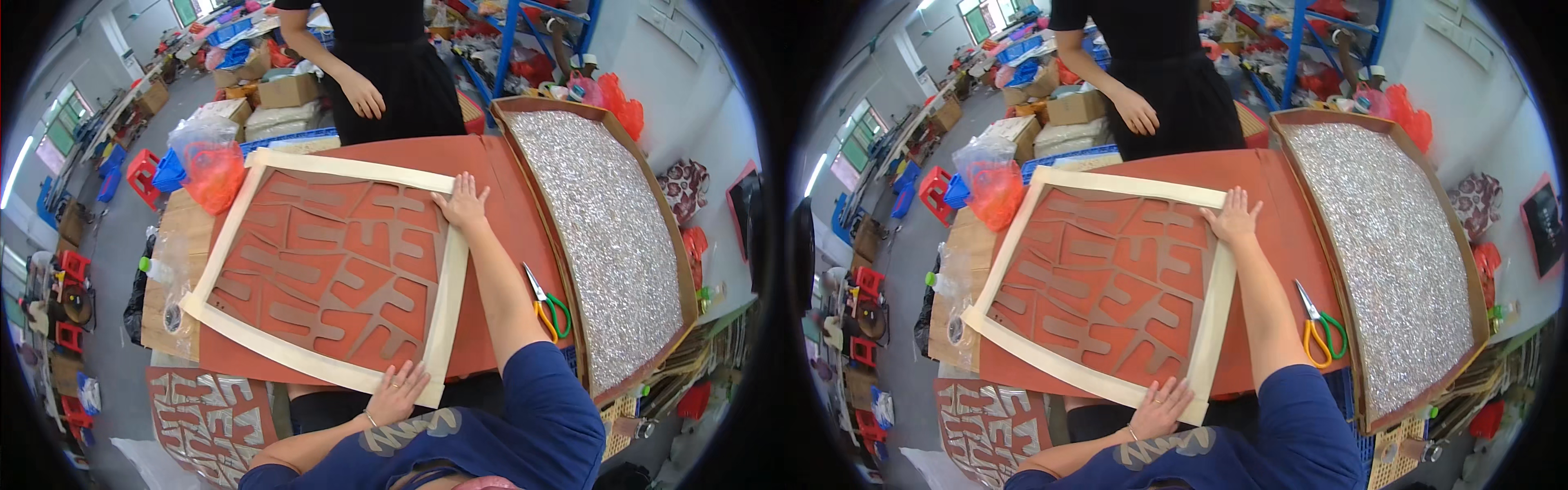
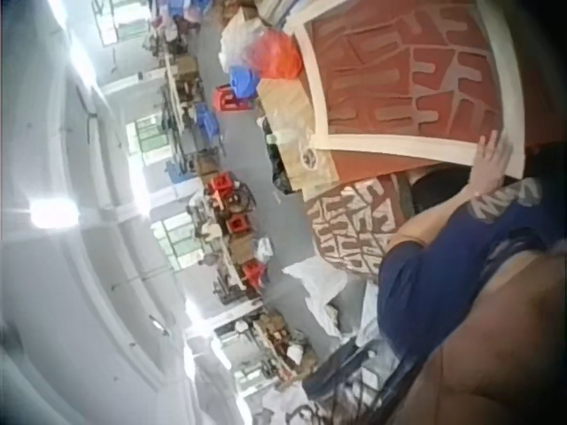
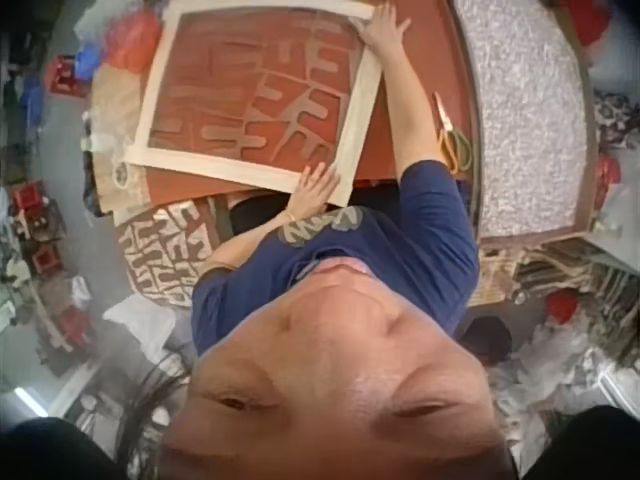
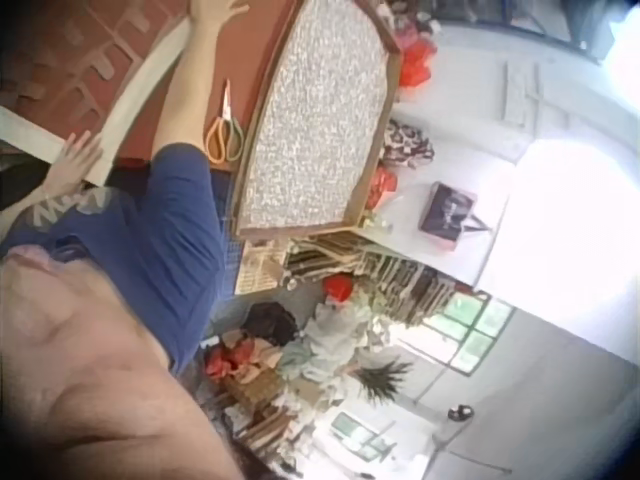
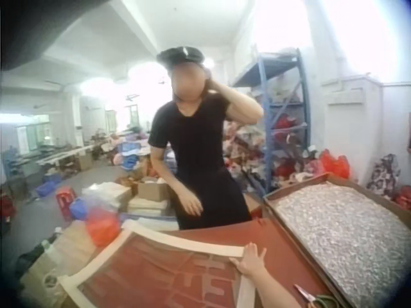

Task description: Trim excess tape or paper from a large patterned frame using scissors.

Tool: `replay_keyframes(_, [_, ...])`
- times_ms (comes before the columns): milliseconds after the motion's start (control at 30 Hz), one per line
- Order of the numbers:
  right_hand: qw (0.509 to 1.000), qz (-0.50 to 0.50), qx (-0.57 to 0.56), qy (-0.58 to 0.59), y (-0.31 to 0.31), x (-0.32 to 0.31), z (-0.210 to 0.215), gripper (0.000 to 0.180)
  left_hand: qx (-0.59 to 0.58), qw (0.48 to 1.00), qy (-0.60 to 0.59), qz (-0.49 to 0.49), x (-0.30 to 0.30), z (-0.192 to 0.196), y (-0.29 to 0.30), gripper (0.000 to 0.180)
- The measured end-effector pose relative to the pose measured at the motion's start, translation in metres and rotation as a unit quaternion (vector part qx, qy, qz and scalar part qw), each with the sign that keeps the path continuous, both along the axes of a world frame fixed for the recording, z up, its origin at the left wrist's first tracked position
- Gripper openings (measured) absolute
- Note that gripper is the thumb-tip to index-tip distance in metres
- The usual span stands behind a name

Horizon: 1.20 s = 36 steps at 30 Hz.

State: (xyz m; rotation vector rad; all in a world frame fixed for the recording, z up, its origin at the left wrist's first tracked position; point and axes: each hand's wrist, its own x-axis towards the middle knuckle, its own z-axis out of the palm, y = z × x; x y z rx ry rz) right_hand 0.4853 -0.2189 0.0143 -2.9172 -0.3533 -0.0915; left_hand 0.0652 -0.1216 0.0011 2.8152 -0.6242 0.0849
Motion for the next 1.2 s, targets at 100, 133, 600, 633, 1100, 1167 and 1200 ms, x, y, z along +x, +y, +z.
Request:
replay_keyframes(100, [0.999,-0.012,-0.015,0.032,-0.008,0.005,0.001,0.094,0.008,1.000,-0.013,0.014,-0.005,0.001,-0.001,0.062])
replay_keyframes(133, [0.999,-0.014,-0.017,0.035,-0.007,0.008,0.002,0.095,0.005,1.000,-0.012,0.020,-0.005,0.002,-0.001,0.061])
replay_keyframes(600, [0.993,0.107,-0.050,-0.015,0.062,0.031,0.086,0.054,0.013,1.000,-0.018,0.000,-0.008,-0.009,0.006,0.065])
replay_keyframes(633, [0.992,0.113,-0.019,-0.046,0.076,0.032,0.099,0.054,0.006,1.000,0.002,0.000,-0.008,-0.005,0.008,0.066])
replay_keyframes(1100, [1.000,-0.013,-0.001,0.018,-0.014,-0.048,-0.005,0.085,-0.295,0.906,-0.280,-0.119,0.022,0.191,0.100,0.027])
replay_keyframes(1167, [0.999,0.003,-0.011,0.038,0.002,-0.049,0.001,0.085,-0.328,0.867,-0.297,-0.231,0.020,0.191,0.091,0.028])
replay_keyframes(1200, [0.999,-0.019,-0.010,0.034,-0.006,-0.051,0.006,0.085,-0.349,0.836,-0.307,-0.291,0.024,0.190,0.084,0.028])
